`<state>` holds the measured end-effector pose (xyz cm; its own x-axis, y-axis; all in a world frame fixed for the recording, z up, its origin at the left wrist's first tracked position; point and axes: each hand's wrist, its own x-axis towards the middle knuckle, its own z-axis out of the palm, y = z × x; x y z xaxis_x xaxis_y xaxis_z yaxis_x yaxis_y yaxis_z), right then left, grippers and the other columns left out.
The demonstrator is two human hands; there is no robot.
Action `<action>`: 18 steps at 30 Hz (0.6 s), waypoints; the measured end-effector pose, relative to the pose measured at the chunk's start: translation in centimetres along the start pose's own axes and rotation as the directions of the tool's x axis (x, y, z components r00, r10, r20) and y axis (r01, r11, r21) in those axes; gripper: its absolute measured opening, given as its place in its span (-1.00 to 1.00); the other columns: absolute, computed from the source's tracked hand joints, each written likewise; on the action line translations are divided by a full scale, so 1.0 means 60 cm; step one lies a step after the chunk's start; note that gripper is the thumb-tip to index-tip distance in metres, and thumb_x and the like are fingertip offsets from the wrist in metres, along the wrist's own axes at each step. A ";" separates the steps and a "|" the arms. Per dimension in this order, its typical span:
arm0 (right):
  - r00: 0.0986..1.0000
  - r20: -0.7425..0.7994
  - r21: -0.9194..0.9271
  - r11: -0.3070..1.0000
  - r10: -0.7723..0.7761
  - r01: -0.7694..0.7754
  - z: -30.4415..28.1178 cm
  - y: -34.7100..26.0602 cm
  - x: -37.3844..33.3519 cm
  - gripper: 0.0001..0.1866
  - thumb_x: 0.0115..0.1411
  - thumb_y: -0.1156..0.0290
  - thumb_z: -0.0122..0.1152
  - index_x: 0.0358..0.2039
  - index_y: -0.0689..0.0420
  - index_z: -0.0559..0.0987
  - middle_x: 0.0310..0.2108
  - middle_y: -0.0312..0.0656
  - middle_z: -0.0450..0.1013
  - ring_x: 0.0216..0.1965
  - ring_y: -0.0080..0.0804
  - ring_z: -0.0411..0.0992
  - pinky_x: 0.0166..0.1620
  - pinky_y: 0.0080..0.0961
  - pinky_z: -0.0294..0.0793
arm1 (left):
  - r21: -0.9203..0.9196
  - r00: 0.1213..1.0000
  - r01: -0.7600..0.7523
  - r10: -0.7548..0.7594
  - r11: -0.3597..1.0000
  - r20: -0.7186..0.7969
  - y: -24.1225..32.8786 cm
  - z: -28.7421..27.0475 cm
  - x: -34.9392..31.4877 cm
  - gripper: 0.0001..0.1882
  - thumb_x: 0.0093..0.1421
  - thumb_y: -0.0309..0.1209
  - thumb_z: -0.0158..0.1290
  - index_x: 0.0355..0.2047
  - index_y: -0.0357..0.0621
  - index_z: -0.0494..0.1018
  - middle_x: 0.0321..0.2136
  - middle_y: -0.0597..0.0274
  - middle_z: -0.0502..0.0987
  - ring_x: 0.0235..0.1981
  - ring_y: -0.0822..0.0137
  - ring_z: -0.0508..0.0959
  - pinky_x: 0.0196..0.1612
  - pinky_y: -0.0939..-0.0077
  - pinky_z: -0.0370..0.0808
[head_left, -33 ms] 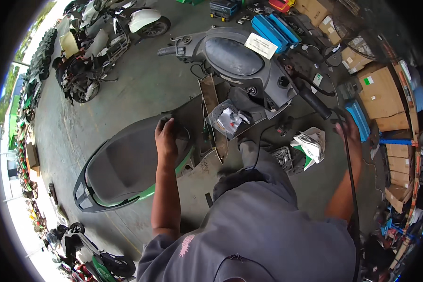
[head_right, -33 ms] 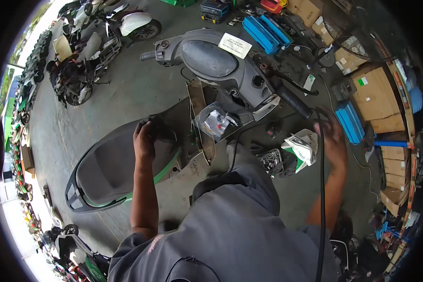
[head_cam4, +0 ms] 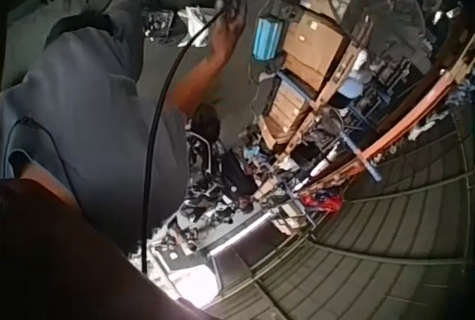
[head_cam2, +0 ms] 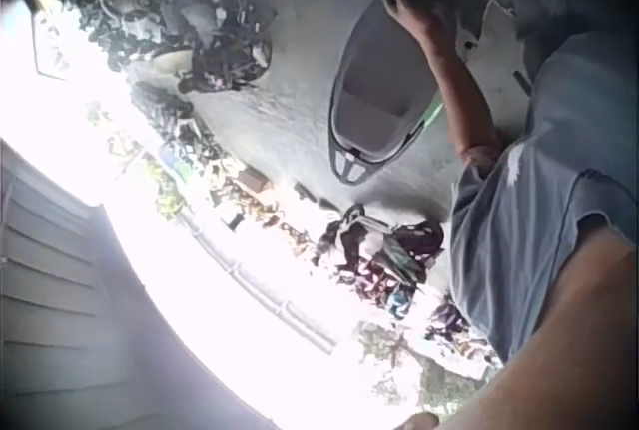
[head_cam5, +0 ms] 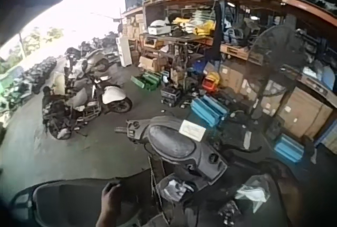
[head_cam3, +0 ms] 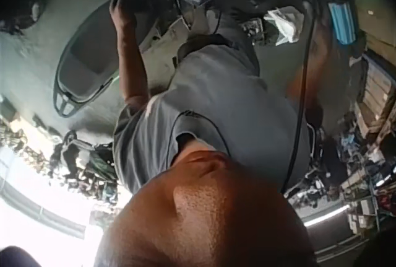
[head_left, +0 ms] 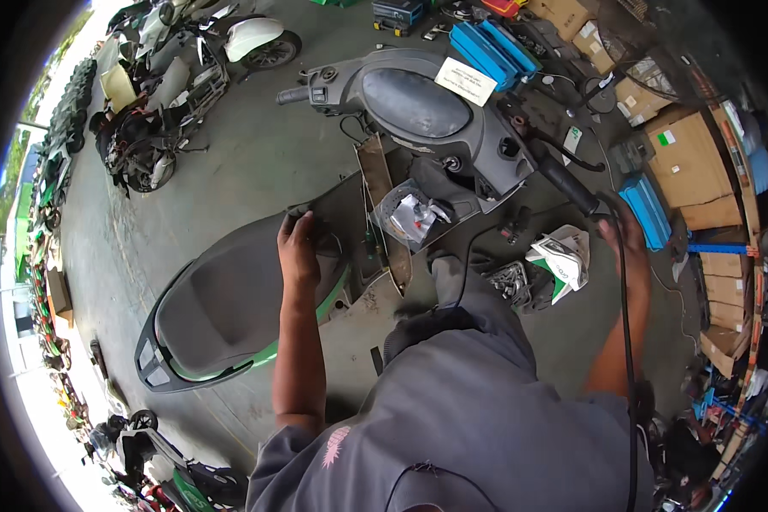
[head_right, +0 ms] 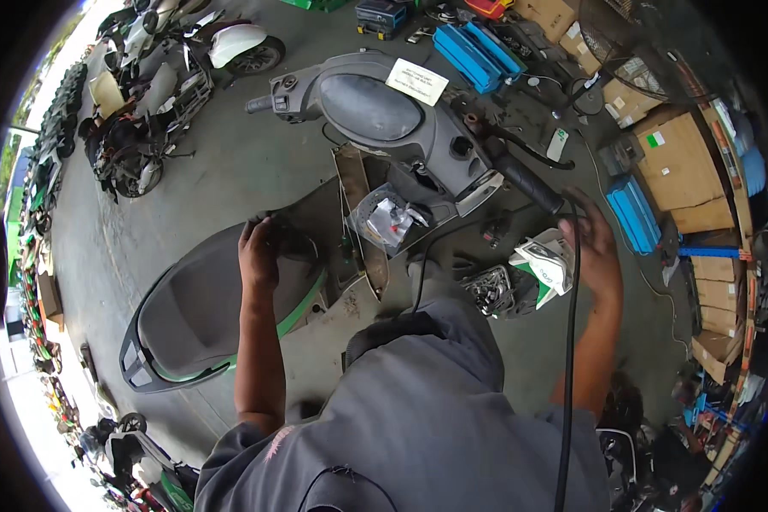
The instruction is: The person removes the front plastic fairing from a motorcycle by first unscrewing several fasteners with a screwdriver, then disconnecting internal wiring connectors by hand, and finally lifting the panel away and placing it in a tray with other parts before picking up a power drill to continue work on the frame.
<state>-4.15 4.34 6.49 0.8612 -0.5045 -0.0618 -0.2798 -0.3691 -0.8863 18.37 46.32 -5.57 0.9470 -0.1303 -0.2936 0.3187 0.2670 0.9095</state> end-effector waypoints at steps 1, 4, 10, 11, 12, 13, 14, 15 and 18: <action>1.000 -0.002 0.017 1.000 -0.002 0.002 0.012 0.006 0.005 -0.54 0.13 0.28 0.17 0.02 0.19 0.39 -0.11 -0.15 0.40 -0.14 -0.51 0.38 -0.08 -0.60 0.31 | 0.019 0.999 0.036 -0.036 0.999 0.005 -0.005 0.017 0.016 -0.88 0.17 -0.43 0.00 -0.30 -0.18 0.40 -0.46 0.27 0.47 -0.43 0.39 0.52 -0.33 0.55 0.46; 0.996 -0.089 0.055 0.999 0.004 0.001 -0.004 0.052 0.019 -0.61 0.09 0.36 0.20 -0.07 0.22 0.44 -0.21 -0.20 0.43 -0.20 -0.54 0.39 -0.12 -0.60 0.33 | 0.047 0.993 0.106 -0.109 0.993 0.050 0.002 0.065 0.047 -0.87 0.17 -0.43 0.00 -0.28 -0.19 0.41 -0.45 0.25 0.47 -0.43 0.37 0.52 -0.34 0.54 0.46; 0.788 0.524 0.123 0.886 0.324 -0.446 -0.076 0.115 -0.017 -0.61 0.01 0.52 0.15 -0.09 0.24 0.50 -0.17 -0.11 0.49 -0.20 -0.38 0.49 -0.08 -0.48 0.41 | 0.029 0.964 0.263 -0.261 0.964 -0.055 -0.003 0.026 0.179 -0.69 0.22 -0.24 -0.05 -0.07 -0.08 0.35 -0.21 0.22 0.45 -0.16 0.28 0.48 -0.12 0.33 0.42; 0.619 0.648 -0.009 0.817 0.444 -0.577 -0.048 0.110 -0.021 -0.57 0.00 0.49 0.17 -0.04 0.23 0.49 -0.14 -0.10 0.49 -0.18 -0.34 0.50 -0.06 -0.45 0.41 | -0.074 0.951 0.289 -0.295 0.955 -0.092 -0.012 0.023 0.205 -0.64 0.22 -0.19 -0.04 -0.04 -0.08 0.34 -0.14 0.19 0.44 -0.10 0.25 0.45 -0.04 0.30 0.38; 0.597 0.593 -0.123 0.793 0.541 -0.596 -0.035 0.119 -0.022 -0.49 -0.01 0.46 0.19 0.01 0.22 0.44 -0.08 -0.09 0.45 -0.09 -0.32 0.46 0.01 -0.42 0.37 | -0.181 0.936 0.307 -0.331 0.934 -0.117 -0.013 0.029 0.231 -0.59 0.21 -0.14 -0.04 -0.01 -0.09 0.32 -0.08 0.17 0.43 -0.03 0.23 0.43 0.03 0.26 0.35; 0.576 0.528 -0.233 0.759 0.624 -0.608 -0.019 0.131 -0.016 -0.42 -0.03 0.42 0.22 0.07 0.21 0.38 -0.01 -0.08 0.42 -0.01 -0.29 0.41 0.07 -0.39 0.32 | -0.227 0.935 0.287 -0.324 0.931 -0.143 -0.005 0.038 0.256 -0.54 0.20 -0.09 -0.04 0.00 -0.10 0.31 -0.02 0.16 0.40 0.01 0.20 0.39 0.08 0.23 0.30; 0.747 0.472 -0.108 0.871 0.468 -0.479 -0.002 0.134 -0.012 -0.38 -0.02 0.38 0.22 0.11 0.19 0.35 0.03 -0.07 0.37 0.05 -0.27 0.36 0.10 -0.35 0.27 | -0.277 0.932 0.279 -0.329 0.920 -0.153 -0.004 0.060 0.290 -0.50 0.19 -0.05 -0.04 0.02 -0.10 0.30 0.03 0.14 0.36 0.06 0.17 0.35 0.13 0.21 0.25; 0.876 0.397 0.011 0.953 0.274 -0.303 0.026 0.140 -0.003 -0.34 -0.02 0.34 0.23 0.14 0.17 0.31 0.08 -0.07 0.33 0.11 -0.25 0.30 0.14 -0.32 0.22 | -0.322 0.931 0.255 -0.322 0.912 -0.174 0.003 0.074 0.318 -0.45 0.18 0.00 -0.04 0.03 -0.11 0.29 0.08 0.13 0.33 0.11 0.14 0.31 0.17 0.18 0.20; 1.000 0.003 0.665 0.746 0.008 -0.008 0.118 0.093 0.037 -0.32 0.01 0.20 0.20 0.16 0.11 0.27 0.14 -0.07 0.25 0.17 -0.17 0.20 0.19 -0.21 0.11 | -0.630 0.965 0.255 -0.233 0.733 0.120 -0.003 0.098 0.406 -0.34 0.11 0.11 -0.01 0.06 -0.11 0.27 0.03 0.09 0.37 0.05 0.07 0.37 0.17 0.11 0.20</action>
<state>-0.79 6.70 -1.85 0.8603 -0.5049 -0.0705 0.0663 0.2480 -0.9665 41.13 37.50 -11.18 0.8350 -0.3028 -0.4595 0.5008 0.7643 0.4064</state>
